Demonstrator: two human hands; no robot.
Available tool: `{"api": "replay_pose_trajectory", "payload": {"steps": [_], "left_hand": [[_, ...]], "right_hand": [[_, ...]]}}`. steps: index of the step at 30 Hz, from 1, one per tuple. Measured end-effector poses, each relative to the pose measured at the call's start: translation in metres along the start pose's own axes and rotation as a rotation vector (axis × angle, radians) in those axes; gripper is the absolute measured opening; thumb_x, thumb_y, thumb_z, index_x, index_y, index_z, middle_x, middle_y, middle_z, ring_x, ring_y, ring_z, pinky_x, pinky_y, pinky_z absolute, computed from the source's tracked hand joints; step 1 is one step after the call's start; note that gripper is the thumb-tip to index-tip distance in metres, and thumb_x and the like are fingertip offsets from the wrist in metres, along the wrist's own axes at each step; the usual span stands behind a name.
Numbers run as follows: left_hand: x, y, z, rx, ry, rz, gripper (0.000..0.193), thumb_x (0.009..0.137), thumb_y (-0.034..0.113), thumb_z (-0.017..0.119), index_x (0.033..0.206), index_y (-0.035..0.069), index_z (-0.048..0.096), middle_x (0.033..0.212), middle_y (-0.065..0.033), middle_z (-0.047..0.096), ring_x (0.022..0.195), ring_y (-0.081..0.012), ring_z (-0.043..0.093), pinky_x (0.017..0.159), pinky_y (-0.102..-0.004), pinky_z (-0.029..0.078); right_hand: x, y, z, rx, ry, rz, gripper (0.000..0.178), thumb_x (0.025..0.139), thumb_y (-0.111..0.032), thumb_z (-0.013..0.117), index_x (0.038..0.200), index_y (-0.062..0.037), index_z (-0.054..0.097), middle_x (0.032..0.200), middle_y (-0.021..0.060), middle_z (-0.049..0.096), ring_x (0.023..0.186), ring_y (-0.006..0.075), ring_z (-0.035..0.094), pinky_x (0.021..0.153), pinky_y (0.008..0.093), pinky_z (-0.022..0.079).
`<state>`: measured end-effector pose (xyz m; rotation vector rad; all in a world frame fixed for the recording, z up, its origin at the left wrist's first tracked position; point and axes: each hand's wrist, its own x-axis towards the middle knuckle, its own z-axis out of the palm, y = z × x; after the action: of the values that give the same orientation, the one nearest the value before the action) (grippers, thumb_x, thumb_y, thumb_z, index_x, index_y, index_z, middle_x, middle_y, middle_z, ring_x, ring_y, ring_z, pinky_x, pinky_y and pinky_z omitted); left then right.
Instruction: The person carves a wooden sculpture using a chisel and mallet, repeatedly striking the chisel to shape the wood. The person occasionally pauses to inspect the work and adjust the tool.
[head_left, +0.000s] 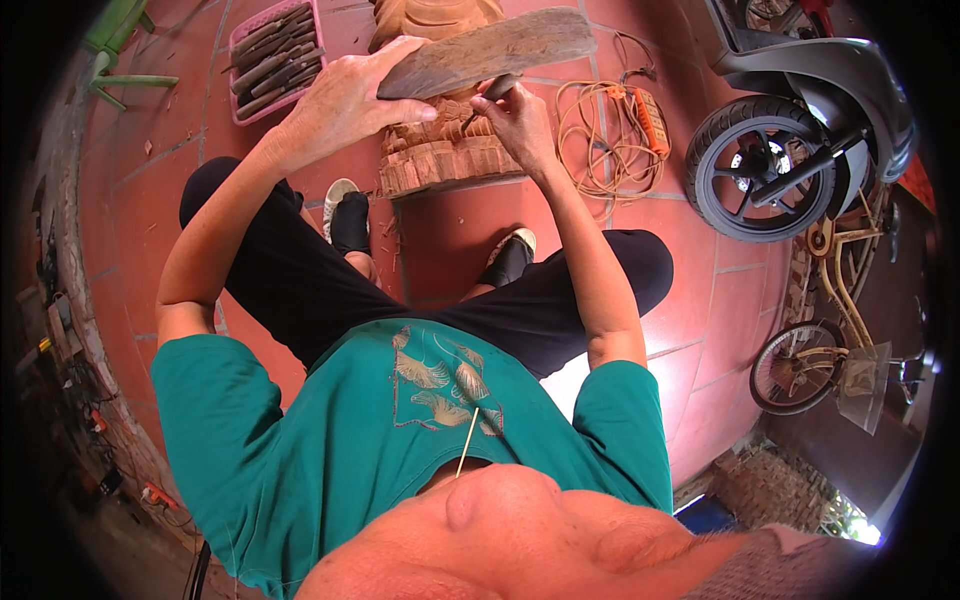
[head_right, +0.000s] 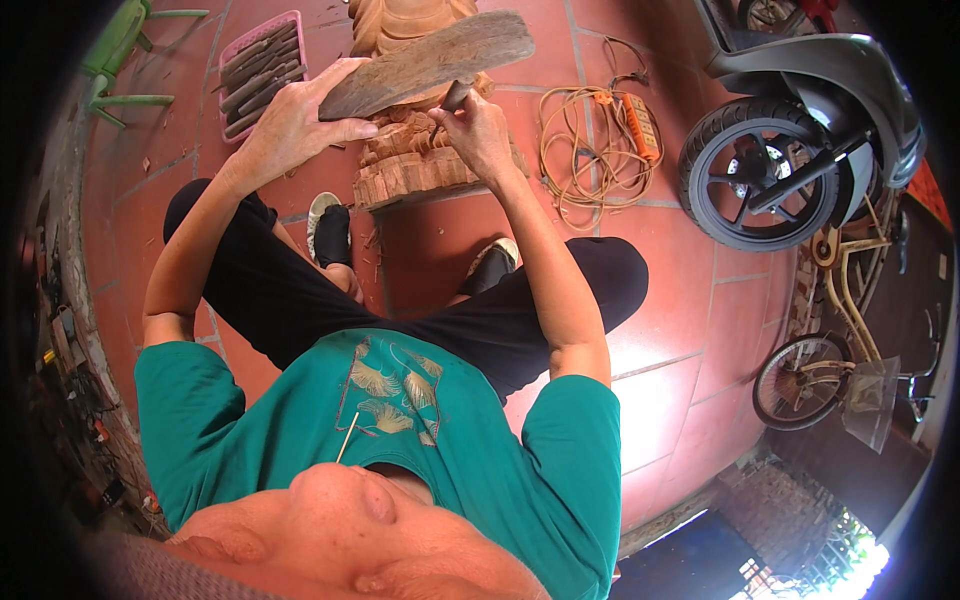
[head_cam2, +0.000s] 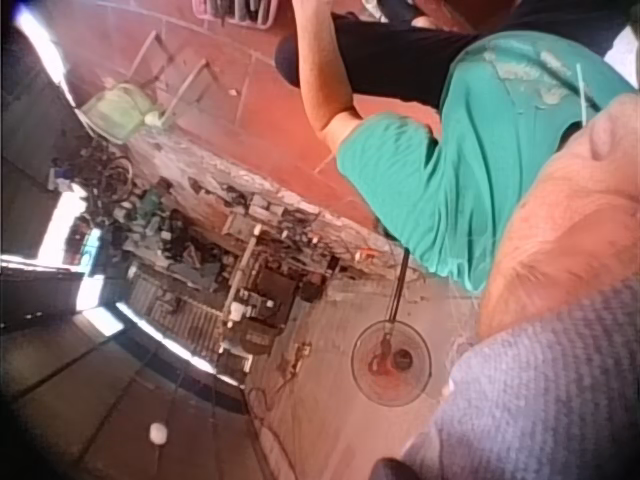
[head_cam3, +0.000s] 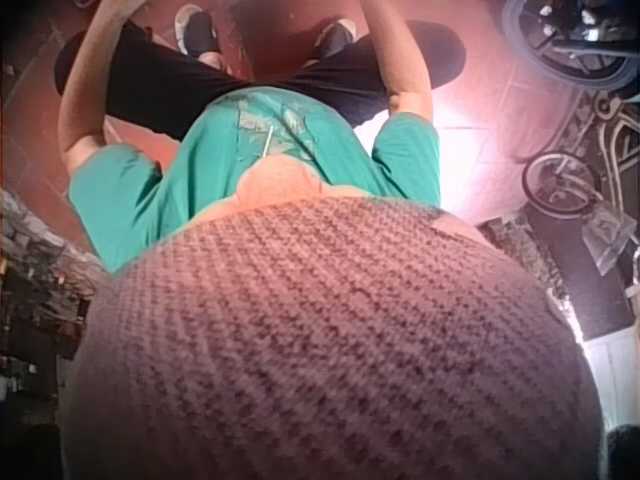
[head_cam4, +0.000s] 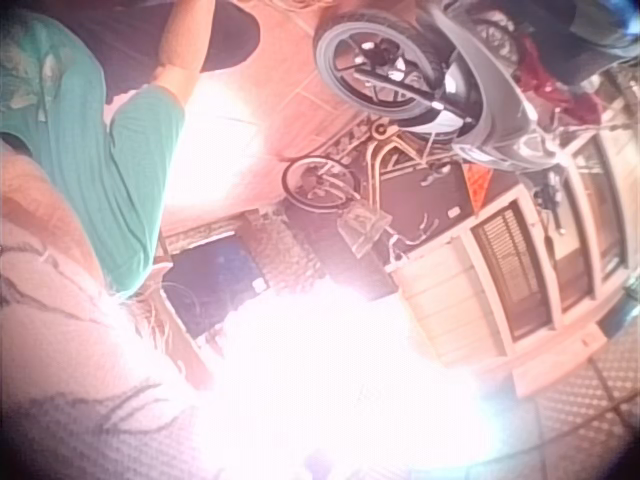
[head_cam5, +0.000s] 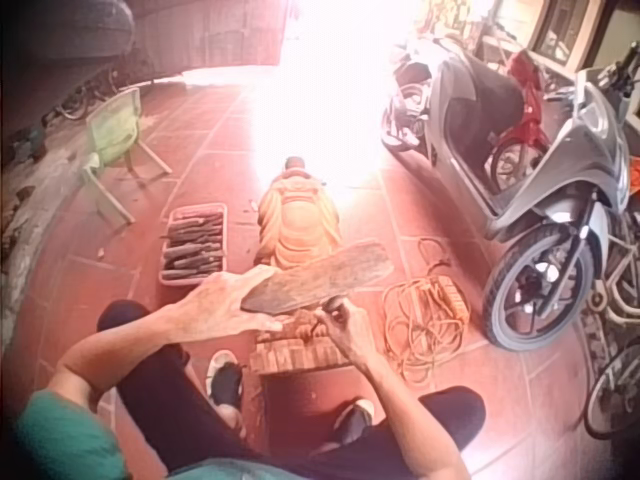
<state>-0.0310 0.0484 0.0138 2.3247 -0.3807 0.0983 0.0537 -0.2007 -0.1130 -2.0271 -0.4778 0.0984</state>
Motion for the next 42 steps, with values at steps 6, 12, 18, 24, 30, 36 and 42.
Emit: {"api": "replay_pose_trajectory", "payload": {"steps": [6,12,18,24,30,36,42], "left_hand": [[0.0,-0.002,0.001,0.044,0.014,0.033,0.07,0.084,0.045,0.079,0.138,0.009,0.054,0.096,-0.0244,0.071,0.088,-0.0389,0.072,0.081,-0.0451,0.055],[0.001,-0.003,0.003,0.078,-0.018,0.0,0.071,0.084,0.039,0.08,0.14,0.007,0.051,0.101,-0.0234,0.071,0.09,-0.0364,0.072,0.083,-0.0424,0.054],[0.003,-0.001,-0.003,0.194,-0.17,-0.132,0.073,0.084,0.042,0.079,0.142,0.009,0.05,0.101,-0.0263,0.071,0.094,-0.0394,0.07,0.085,-0.0447,0.053],[0.003,0.003,-0.004,-0.021,-0.093,-0.113,0.073,0.084,0.042,0.079,0.142,0.01,0.049,0.103,-0.0263,0.07,0.095,-0.0407,0.069,0.085,-0.0455,0.053],[-0.002,-0.001,0.0,0.274,-0.144,-0.085,0.072,0.084,0.04,0.079,0.142,0.01,0.049,0.103,-0.0276,0.07,0.096,-0.0417,0.068,0.086,-0.0467,0.053],[-0.001,-0.004,-0.004,0.245,-0.11,-0.071,0.073,0.083,0.041,0.079,0.143,0.011,0.049,0.097,-0.0278,0.069,0.094,-0.0431,0.068,0.085,-0.0471,0.053],[-0.001,-0.007,-0.001,0.233,-0.051,-0.01,0.073,0.083,0.041,0.079,0.142,0.011,0.05,0.098,-0.0254,0.07,0.09,-0.0422,0.069,0.082,-0.046,0.053]], "right_hand": [[0.0,0.003,0.003,-0.021,0.02,-0.027,0.029,0.087,-0.028,0.08,0.095,-0.0045,0.065,0.079,0.0135,0.073,0.072,0.0291,0.073,0.066,0.0405,0.054],[0.001,0.0,0.004,-0.074,0.007,-0.05,0.028,0.087,-0.027,0.08,0.095,-0.0049,0.065,0.079,0.0142,0.073,0.072,0.0299,0.073,0.065,0.0405,0.055],[0.001,0.01,0.006,-0.078,0.038,-0.119,0.029,0.086,-0.028,0.081,0.094,-0.0054,0.065,0.077,0.0146,0.072,0.072,0.0315,0.072,0.065,0.0412,0.055],[0.0,-0.004,0.006,-0.09,0.016,-0.093,0.031,0.086,-0.028,0.081,0.094,-0.0036,0.064,0.076,0.0158,0.072,0.073,0.032,0.072,0.066,0.0422,0.055],[-0.004,0.009,0.005,-0.121,0.044,-0.145,0.03,0.086,-0.027,0.081,0.098,-0.0033,0.067,0.081,0.0165,0.073,0.074,0.0324,0.072,0.068,0.0414,0.055],[-0.002,0.01,0.001,0.09,0.045,-0.021,0.028,0.086,-0.025,0.08,0.1,-0.0036,0.068,0.086,0.0145,0.075,0.077,0.0284,0.074,0.07,0.0388,0.056],[0.004,0.001,0.003,-0.011,0.05,-0.015,0.027,0.087,-0.025,0.079,0.098,-0.0038,0.067,0.085,0.0137,0.075,0.077,0.0263,0.074,0.07,0.0377,0.056]]}}
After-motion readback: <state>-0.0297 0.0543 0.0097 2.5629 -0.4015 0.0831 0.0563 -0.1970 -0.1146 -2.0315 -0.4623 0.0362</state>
